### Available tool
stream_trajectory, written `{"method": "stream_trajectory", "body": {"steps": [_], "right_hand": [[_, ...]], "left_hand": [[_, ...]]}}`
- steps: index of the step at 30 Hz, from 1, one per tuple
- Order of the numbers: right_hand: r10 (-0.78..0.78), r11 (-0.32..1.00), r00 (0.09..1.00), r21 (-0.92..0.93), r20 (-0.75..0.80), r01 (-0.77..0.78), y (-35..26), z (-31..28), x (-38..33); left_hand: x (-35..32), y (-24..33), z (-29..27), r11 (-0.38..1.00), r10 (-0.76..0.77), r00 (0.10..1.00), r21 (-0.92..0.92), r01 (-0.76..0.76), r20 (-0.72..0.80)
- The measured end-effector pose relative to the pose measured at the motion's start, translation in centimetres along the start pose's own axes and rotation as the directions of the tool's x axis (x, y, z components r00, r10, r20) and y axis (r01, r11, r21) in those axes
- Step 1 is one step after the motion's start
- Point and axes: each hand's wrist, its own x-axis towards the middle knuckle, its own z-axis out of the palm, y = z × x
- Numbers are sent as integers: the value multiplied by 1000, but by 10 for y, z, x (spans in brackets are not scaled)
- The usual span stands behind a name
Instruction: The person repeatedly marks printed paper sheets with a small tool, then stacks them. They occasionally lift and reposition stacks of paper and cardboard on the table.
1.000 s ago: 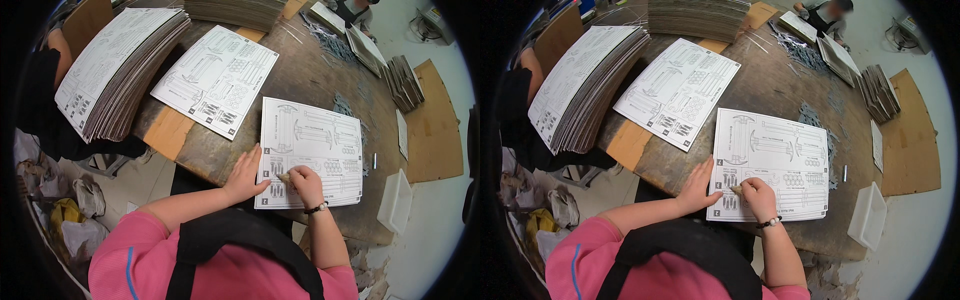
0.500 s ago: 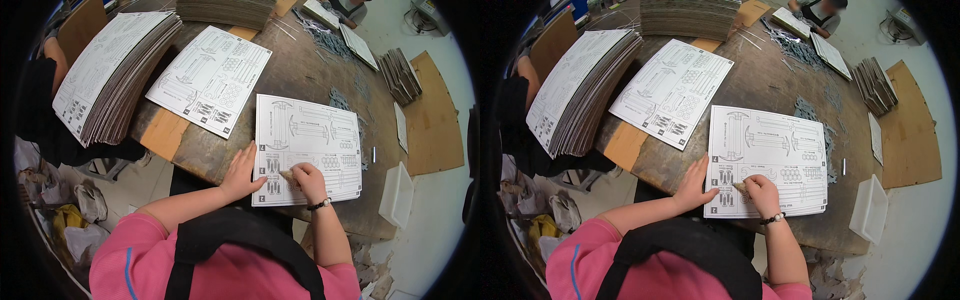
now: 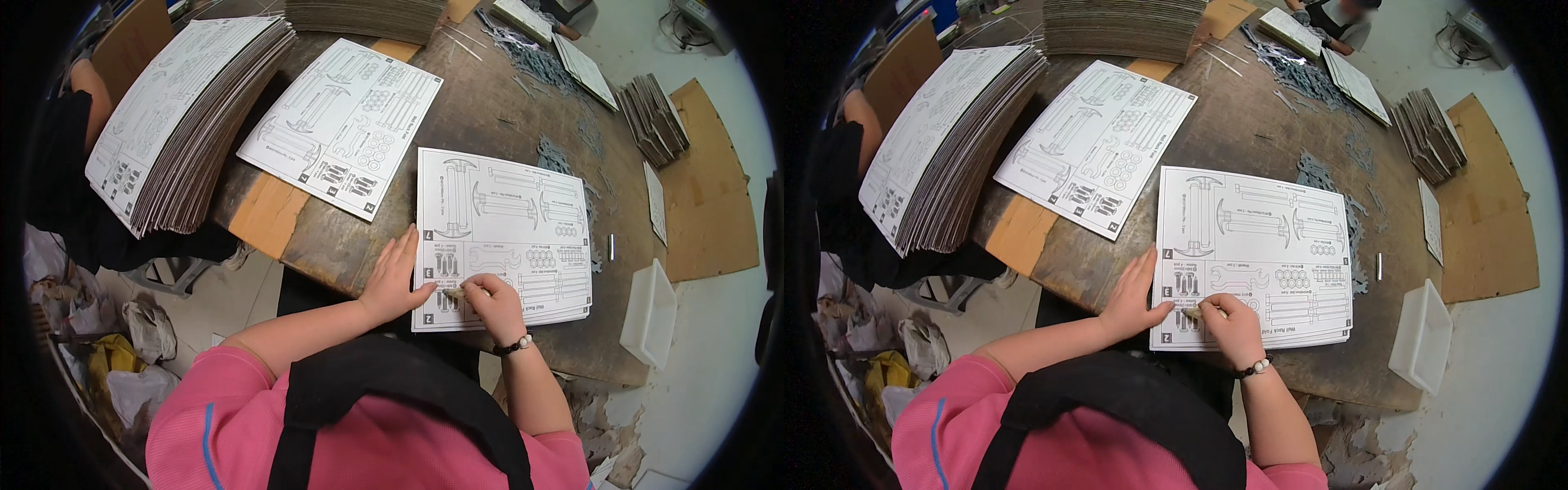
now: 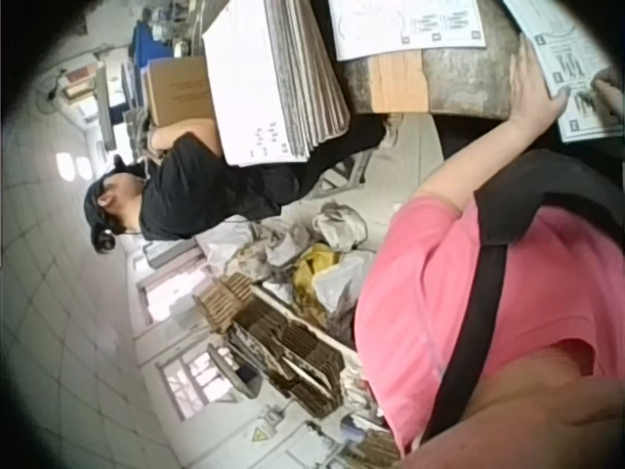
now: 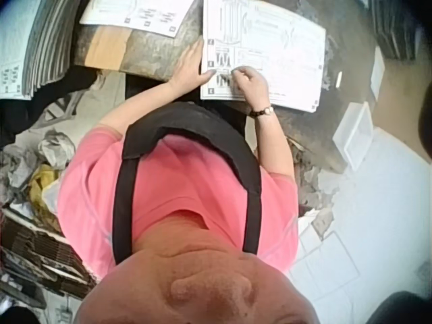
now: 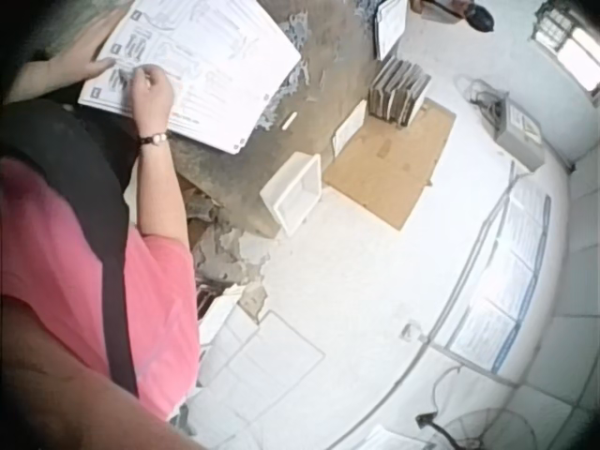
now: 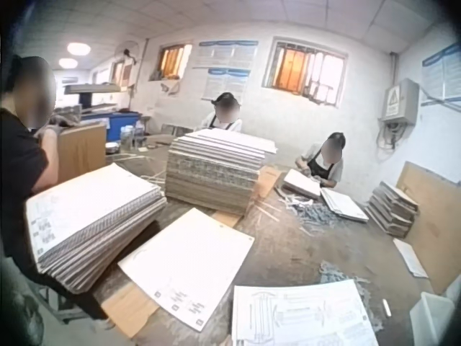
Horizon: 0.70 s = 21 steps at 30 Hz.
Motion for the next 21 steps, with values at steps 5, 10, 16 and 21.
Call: {"method": "stream_trajectory", "body": {"steps": [5, 10, 16, 21], "right_hand": [[-418, 672, 896, -614, 147, 414, -25, 11, -4], [-427, 538, 879, -722, 213, 436, -41, 16, -10], [-45, 994, 999, -105, -28, 42, 0, -7, -1], [226, 946, 972, 224, 69, -236, -2, -13, 2]], "left_hand": [[-1, -2, 4, 1000, 14, 1000, 11, -14, -16], [0, -1, 1, 1000, -16, 1000, -2, 16, -14], [0, 1, -1, 1000, -11, 1000, -8, 11, -6], [2, 3, -3, 1000, -13, 1000, -7, 13, 9]]}}
